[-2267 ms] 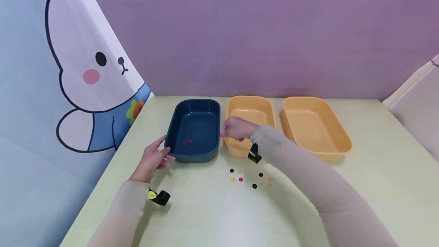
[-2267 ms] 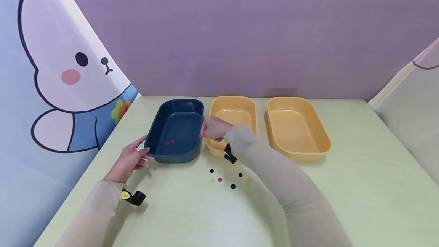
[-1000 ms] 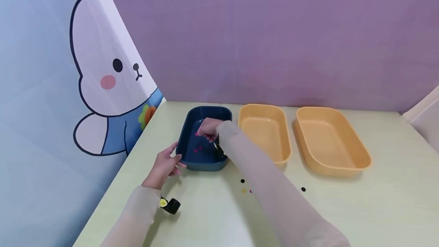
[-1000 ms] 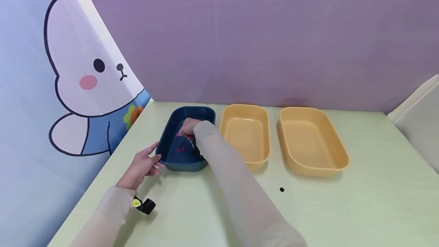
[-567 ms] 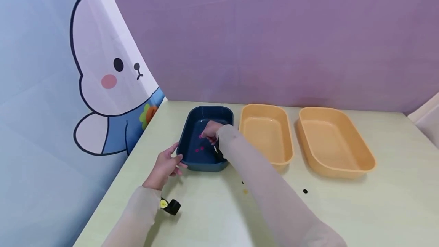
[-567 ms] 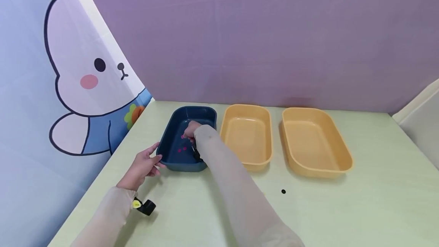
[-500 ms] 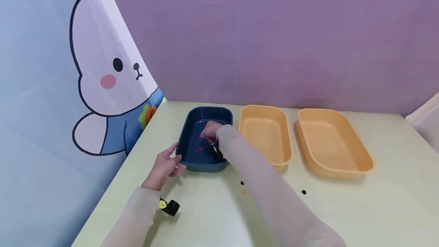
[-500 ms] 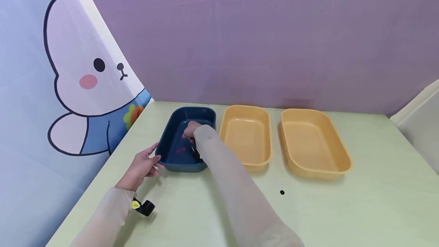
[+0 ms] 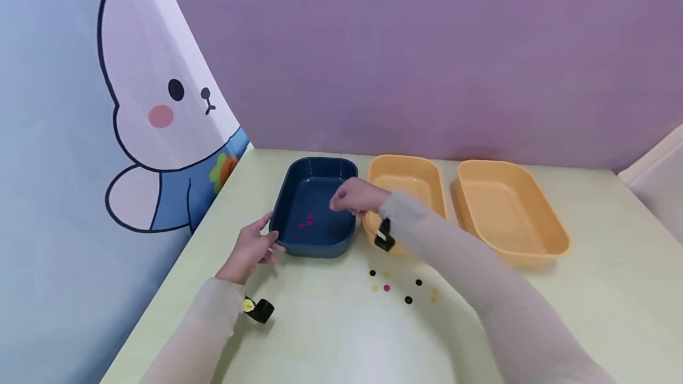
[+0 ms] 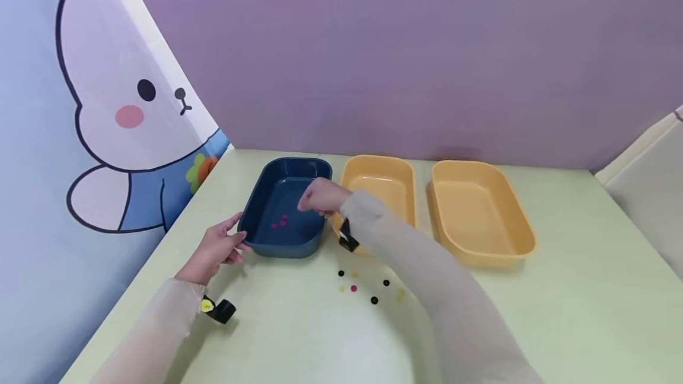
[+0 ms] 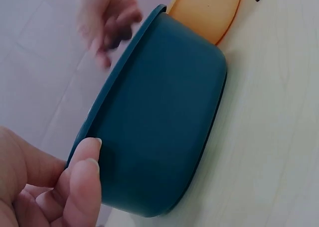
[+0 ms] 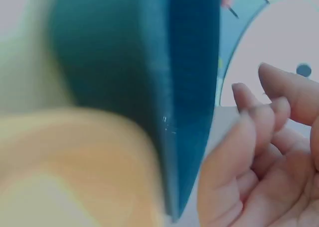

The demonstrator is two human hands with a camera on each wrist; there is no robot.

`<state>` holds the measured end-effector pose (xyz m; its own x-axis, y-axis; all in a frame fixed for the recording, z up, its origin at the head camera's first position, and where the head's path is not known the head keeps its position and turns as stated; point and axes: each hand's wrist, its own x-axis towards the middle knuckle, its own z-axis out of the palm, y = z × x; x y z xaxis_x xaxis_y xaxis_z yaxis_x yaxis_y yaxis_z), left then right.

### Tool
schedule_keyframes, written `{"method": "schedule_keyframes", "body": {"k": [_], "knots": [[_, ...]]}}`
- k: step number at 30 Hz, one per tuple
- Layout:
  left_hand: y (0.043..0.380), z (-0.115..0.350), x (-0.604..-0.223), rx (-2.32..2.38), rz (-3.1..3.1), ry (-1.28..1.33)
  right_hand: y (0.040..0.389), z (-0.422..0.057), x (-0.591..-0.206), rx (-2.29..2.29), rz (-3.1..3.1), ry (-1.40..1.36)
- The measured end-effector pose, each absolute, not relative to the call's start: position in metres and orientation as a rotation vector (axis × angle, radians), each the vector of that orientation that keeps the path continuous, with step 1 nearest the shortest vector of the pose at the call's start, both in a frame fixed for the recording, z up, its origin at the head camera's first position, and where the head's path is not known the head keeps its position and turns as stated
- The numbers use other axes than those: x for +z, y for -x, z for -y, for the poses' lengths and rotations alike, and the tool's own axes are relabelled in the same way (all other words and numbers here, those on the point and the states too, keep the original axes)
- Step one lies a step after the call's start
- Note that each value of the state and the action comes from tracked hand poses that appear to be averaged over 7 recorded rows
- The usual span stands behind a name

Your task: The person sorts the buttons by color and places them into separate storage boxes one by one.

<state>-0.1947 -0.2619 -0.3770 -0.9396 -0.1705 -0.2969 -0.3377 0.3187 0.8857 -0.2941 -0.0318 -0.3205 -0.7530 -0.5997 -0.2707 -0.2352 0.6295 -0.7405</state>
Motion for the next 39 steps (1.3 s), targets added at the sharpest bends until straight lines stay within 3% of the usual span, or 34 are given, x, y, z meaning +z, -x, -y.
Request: {"method": "schedule_keyframes", "body": {"k": [6, 15, 29, 39], "knots": [[0.196, 0.271, -0.374, 1.691, -2.415, 0.477, 0.266, 0.007, -0.339, -0.984, -2.403, 0.868], [0.195, 0.272, -0.374, 1.663, -2.398, 0.49, 0.227, -0.029, -0.353, -0.948, -2.36, 0.949], [0.194, 0.27, -0.371, 1.682, -2.402, 0.473, 0.204, -0.059, -0.384, -0.831, -2.462, 1.019], [0.195, 0.264, -0.375, 1.691, -2.401, 0.476, 0.192, -0.058, -0.397, -0.816, -2.495, 0.769]]}}
